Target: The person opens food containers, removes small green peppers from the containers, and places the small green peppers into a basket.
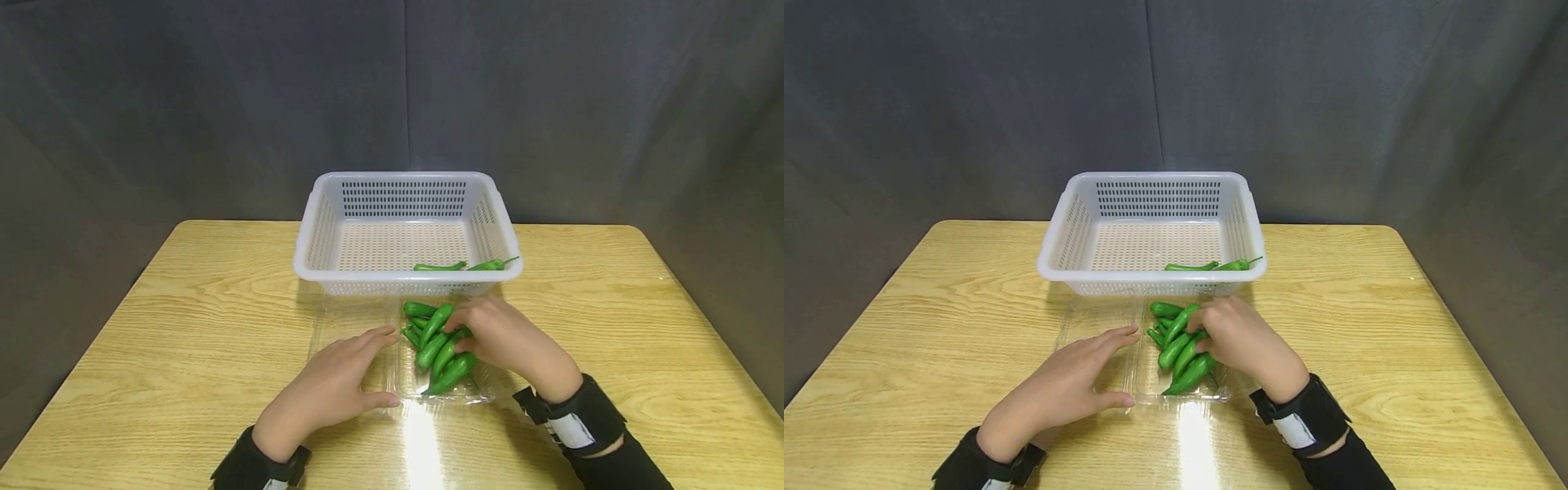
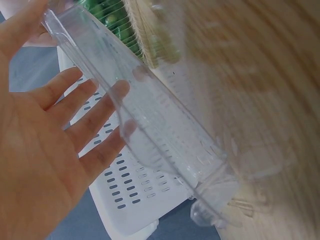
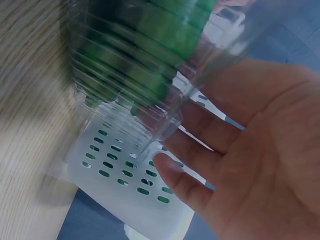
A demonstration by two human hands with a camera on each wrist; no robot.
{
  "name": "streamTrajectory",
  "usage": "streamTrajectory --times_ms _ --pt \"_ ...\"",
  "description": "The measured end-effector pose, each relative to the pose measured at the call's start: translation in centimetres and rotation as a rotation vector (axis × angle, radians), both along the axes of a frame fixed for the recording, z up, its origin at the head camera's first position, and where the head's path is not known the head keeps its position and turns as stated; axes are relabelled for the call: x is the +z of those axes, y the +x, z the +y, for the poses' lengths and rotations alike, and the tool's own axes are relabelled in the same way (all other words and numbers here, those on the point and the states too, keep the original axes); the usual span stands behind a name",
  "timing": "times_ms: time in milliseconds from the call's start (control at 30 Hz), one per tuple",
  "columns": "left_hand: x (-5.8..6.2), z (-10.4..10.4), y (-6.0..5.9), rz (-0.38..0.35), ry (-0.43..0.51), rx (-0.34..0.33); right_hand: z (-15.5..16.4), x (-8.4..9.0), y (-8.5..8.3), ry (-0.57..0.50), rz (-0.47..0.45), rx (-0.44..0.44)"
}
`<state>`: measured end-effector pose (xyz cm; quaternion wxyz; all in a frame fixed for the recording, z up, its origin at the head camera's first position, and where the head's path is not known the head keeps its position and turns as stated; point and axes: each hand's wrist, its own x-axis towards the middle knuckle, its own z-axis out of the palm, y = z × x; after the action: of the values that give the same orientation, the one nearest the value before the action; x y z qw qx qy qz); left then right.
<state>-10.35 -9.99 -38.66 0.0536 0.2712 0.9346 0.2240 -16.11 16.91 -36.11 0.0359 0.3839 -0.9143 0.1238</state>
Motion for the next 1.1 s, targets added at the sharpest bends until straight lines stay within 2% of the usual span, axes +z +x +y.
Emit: streamTrajectory --times_ms 267,1100 --pt "0.0 0.0 0.0 0.008 -0.005 -0.009 0.0 0.0 0.1 -0.009 -0.051 -0.019" --pt "0.0 -0.1 0.0 0.006 -0.012 -0.012 0.1 1.3 0.7 -0.001 -0.003 0.013"
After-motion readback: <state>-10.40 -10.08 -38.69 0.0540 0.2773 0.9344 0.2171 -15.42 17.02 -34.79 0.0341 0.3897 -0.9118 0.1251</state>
